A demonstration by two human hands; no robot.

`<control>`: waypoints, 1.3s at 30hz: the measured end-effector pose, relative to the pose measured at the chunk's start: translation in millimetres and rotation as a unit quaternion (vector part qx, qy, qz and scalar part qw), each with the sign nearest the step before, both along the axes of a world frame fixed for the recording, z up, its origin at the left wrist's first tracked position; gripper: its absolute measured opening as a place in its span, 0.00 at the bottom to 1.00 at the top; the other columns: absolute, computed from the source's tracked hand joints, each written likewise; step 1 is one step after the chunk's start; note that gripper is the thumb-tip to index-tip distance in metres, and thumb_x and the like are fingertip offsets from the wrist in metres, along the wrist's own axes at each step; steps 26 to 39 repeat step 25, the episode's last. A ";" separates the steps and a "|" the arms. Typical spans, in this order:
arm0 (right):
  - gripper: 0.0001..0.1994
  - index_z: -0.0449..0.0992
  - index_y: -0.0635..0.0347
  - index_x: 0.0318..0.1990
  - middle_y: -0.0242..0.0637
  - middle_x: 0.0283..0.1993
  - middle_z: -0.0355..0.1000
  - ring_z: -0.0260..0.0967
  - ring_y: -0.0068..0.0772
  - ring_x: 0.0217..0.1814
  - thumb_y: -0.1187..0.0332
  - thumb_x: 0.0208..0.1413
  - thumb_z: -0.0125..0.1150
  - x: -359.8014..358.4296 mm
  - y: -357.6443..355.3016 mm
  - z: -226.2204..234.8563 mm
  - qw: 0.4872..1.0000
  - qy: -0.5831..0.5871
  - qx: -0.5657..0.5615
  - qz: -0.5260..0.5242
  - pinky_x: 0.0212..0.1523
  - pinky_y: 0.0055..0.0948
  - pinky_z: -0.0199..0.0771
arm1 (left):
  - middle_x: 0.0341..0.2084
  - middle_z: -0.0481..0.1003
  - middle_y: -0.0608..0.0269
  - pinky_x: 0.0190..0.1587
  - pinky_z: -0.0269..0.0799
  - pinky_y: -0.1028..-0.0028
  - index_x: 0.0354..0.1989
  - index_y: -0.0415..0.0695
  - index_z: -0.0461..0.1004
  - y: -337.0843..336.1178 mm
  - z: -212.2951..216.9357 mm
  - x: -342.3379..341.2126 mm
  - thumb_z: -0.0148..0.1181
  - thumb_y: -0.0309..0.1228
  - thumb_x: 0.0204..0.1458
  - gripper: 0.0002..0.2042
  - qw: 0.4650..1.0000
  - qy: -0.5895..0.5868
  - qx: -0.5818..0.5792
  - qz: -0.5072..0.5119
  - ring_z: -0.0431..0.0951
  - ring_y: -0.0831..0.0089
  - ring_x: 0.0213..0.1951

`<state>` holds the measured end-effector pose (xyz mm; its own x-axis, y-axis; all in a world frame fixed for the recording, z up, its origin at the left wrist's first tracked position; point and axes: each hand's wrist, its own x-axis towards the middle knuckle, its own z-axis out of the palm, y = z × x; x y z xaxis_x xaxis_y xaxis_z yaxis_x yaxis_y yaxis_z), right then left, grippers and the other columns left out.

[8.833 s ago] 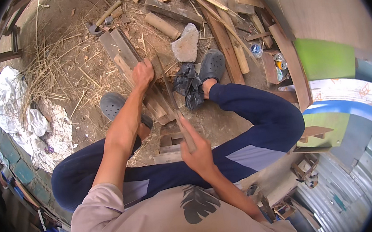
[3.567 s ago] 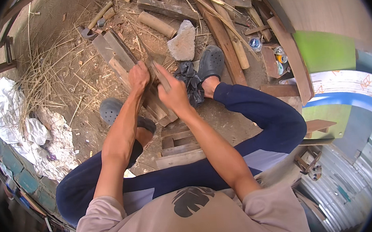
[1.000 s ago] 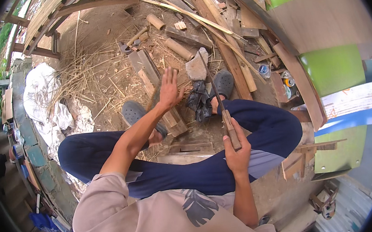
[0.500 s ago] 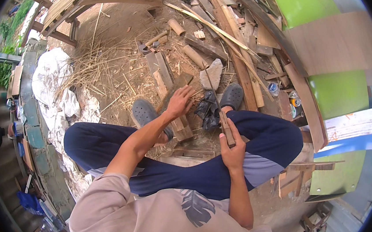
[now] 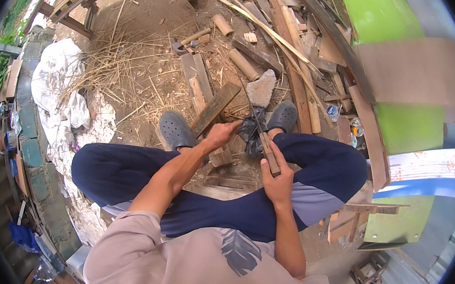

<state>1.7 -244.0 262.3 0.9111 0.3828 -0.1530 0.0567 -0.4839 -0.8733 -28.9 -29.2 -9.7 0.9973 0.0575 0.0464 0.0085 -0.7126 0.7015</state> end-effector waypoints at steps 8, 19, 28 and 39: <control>0.23 0.73 0.64 0.64 0.43 0.57 0.77 0.74 0.29 0.56 0.73 0.61 0.62 1.3 2.2 6.1 0.999 -0.007 -0.043 -0.002 0.58 0.27 0.70 | 0.22 0.79 0.49 0.34 0.75 0.53 0.31 0.42 0.80 47.2 65.1 40.8 0.59 0.50 0.60 0.20 0.956 0.073 0.025 0.284 0.82 0.51 0.28; 0.23 0.72 0.63 0.64 0.55 0.52 0.79 0.78 0.38 0.55 0.73 0.60 0.60 -12.4 42.5 13.3 0.998 0.008 -0.049 0.029 0.54 0.33 0.75 | 0.44 0.79 0.38 0.56 0.69 0.52 0.51 0.40 0.77 82.6 16.7 76.5 0.49 0.51 0.64 0.25 0.923 0.143 -0.159 0.319 0.77 0.40 0.50; 0.25 0.70 0.61 0.66 0.57 0.56 0.76 0.77 0.52 0.58 0.74 0.61 0.60 -30.4 40.2 17.2 0.994 0.014 -0.092 0.058 0.56 0.36 0.74 | 0.47 0.76 0.30 0.57 0.68 0.50 0.55 0.37 0.75 87.3 8.6 93.8 0.38 0.59 0.65 0.34 0.927 0.239 -0.156 0.244 0.76 0.36 0.51; 0.25 0.70 0.61 0.66 0.57 0.56 0.76 0.77 0.52 0.58 0.74 0.61 0.60 -30.4 40.2 17.2 0.994 0.014 -0.092 0.058 0.56 0.36 0.74 | 0.47 0.76 0.30 0.57 0.68 0.50 0.55 0.37 0.75 87.3 8.6 93.8 0.38 0.59 0.65 0.34 0.927 0.239 -0.156 0.244 0.76 0.36 0.51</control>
